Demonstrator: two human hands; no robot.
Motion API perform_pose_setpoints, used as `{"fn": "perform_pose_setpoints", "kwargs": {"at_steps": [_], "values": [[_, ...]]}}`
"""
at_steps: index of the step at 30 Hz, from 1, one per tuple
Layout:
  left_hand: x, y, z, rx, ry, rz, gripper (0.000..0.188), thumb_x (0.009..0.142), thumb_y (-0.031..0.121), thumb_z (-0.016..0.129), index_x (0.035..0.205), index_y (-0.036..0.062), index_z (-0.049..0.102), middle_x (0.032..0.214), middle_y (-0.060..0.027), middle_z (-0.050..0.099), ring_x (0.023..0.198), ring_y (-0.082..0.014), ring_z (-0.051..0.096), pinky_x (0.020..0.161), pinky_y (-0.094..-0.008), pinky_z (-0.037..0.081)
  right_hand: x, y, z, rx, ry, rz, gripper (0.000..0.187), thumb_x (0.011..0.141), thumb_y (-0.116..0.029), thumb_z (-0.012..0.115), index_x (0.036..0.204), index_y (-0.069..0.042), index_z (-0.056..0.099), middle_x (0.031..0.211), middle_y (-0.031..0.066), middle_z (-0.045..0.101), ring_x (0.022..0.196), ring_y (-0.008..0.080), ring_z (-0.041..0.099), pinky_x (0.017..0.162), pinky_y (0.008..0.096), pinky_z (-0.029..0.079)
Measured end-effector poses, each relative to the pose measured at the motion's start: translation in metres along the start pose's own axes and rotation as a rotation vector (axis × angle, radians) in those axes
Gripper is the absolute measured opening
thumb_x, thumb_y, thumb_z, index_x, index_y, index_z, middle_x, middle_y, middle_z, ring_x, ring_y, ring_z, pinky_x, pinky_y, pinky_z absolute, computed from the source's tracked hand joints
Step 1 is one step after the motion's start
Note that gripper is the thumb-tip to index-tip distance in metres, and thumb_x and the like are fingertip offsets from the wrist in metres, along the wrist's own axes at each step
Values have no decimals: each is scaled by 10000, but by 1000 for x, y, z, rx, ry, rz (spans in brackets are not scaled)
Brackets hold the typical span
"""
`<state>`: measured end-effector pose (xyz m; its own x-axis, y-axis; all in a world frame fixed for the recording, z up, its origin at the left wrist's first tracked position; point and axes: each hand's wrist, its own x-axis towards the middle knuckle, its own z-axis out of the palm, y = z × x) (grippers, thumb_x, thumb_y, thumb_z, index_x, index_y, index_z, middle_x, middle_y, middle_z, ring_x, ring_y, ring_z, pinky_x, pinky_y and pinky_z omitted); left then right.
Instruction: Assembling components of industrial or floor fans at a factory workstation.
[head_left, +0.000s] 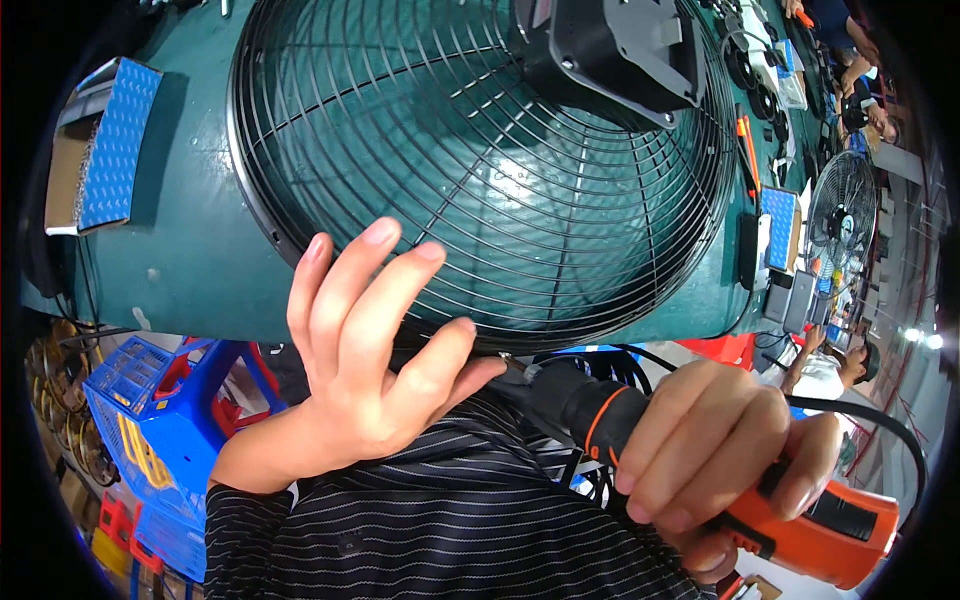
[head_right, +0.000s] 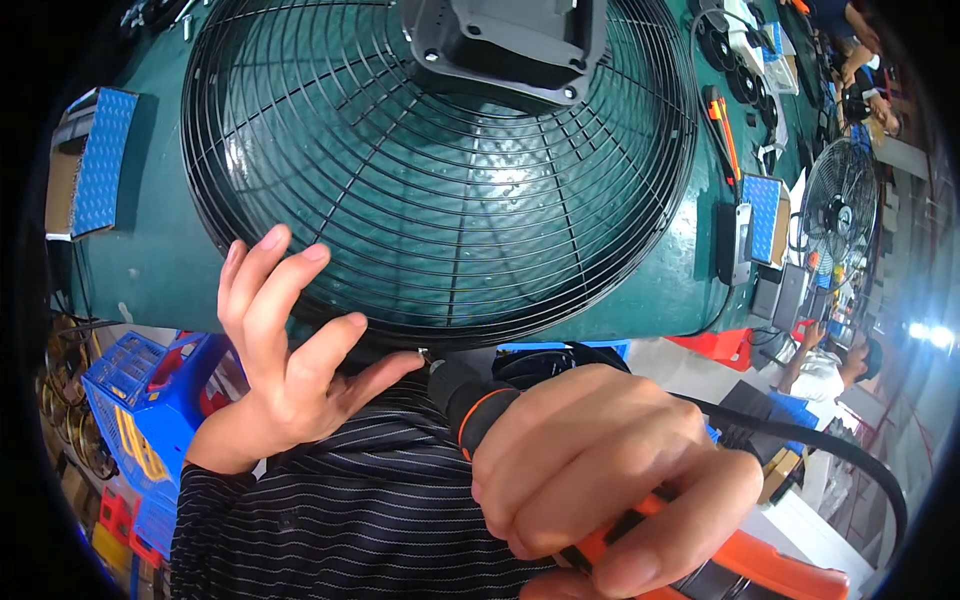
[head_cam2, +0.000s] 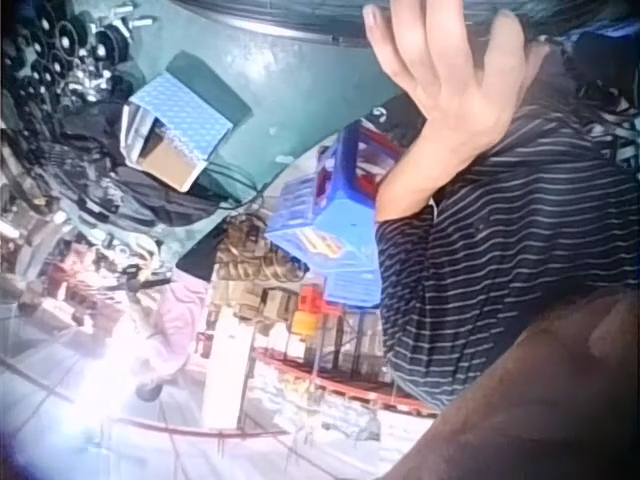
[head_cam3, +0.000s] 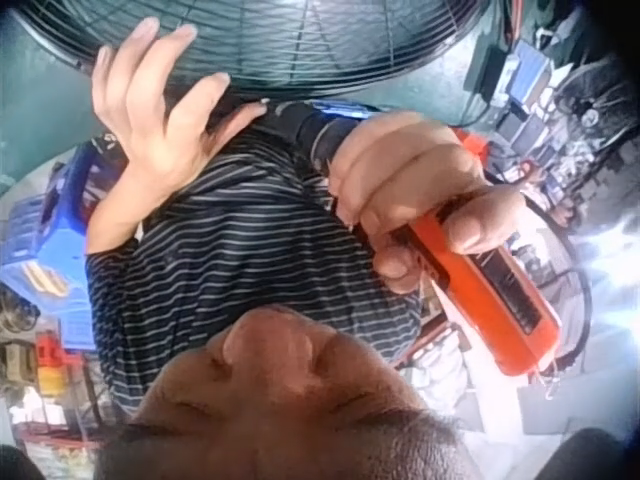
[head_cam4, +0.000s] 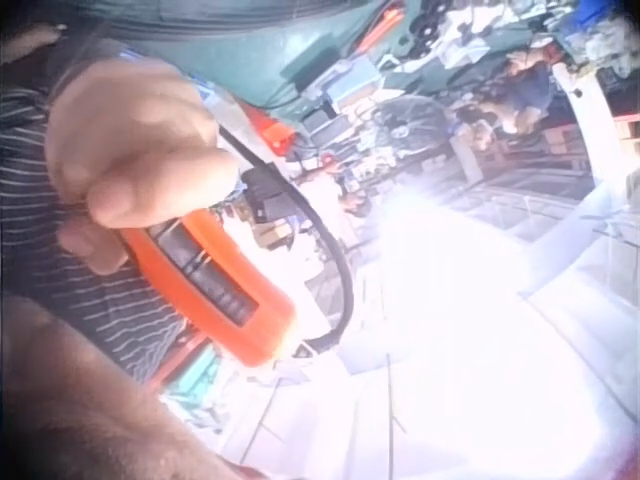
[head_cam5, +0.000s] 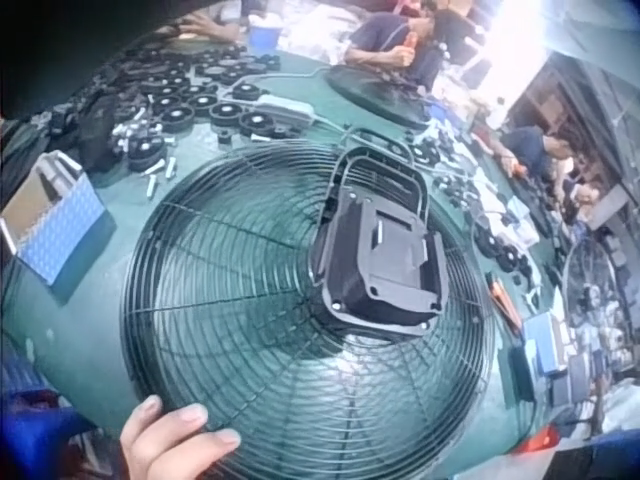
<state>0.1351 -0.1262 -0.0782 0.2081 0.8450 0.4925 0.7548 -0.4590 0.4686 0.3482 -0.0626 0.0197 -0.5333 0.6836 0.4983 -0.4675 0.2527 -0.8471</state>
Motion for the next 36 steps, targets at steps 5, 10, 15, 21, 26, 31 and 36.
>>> {"fn": "perform_pose_setpoints", "kwargs": {"at_steps": [5, 10, 15, 21, 26, 31, 36], "values": [[16, -15, -20, -10, -134, -15, 714, 679, 444, 822, 1244, 90, 570, 1353, -191, 540, 1290, -426, 475, 1091, -642, 273, 13, 1, 11, -98, -3, 84, 548, 820, -49, 760, 1247, -45, 416, 746, 114, 654, 540, 184, 660, 489, 312, 577], [21, -19, -21, -27, -122, 26, 709, 541, 333, 826, 1162, 47, 639, 1288, -135, 581, 1254, -357, 511, 1084, -627, 317, 13, 2, 29, -237, 82, 46, 535, 822, -67, 750, 1241, -37, 418, 750, 90, 634, 509, 166, 628, 474, 279, 565], [20, -19, -16, -40, -50, 12, 721, 471, 310, 816, 1125, 58, 644, 1247, -118, 588, 1207, -335, 528, 1064, -600, 353, 8, 11, 32, -266, 79, -28, 520, 827, -74, 742, 1234, -40, 420, 756, 75, 630, 510, 151, 625, 474, 275, 564], [20, -20, -13, -42, -55, 14, 724, 448, 310, 815, 1109, 73, 636, 1247, -105, 576, 1198, -318, 515, 1066, -578, 353, 6, 12, 28, -251, -19, -19, 503, 829, -78, 728, 1230, -43, 426, 744, 58, 623, 497, 132, 623, 469, 271, 562], [21, -20, -14, -29, -45, 25, 722, 457, 320, 814, 1112, 77, 632, 1249, -113, 570, 1193, -324, 513, 1057, -583, 356, 13, 9, 12, -48, -145, 27, 422, 790, -21, 746, 1125, -40, 489, 692, 91, 648, 548, 163, 655, 492, 298, 573], [20, -18, -10, -44, -59, 40, 731, 466, 330, 812, 1125, 75, 627, 1251, -118, 566, 1192, -322, 517, 1054, -586, 354, 25, 8, 6, 74, -350, 128, 381, 736, 62, 748, 1031, -33, 527, 688, 119, 651, 550, 224, 652, 504, 326, 572], [18, -19, -12, -49, -74, 47, 742, 475, 340, 815, 1141, 76, 622, 1249, -117, 564, 1199, -319, 517, 1057, -585, 350, 25, 18, 2, 235, -373, 53, 84, 852, 9, 642, 918, 52, 613, 734, 151, 623, 546, 230, 604, 477, 337, 489]]}}
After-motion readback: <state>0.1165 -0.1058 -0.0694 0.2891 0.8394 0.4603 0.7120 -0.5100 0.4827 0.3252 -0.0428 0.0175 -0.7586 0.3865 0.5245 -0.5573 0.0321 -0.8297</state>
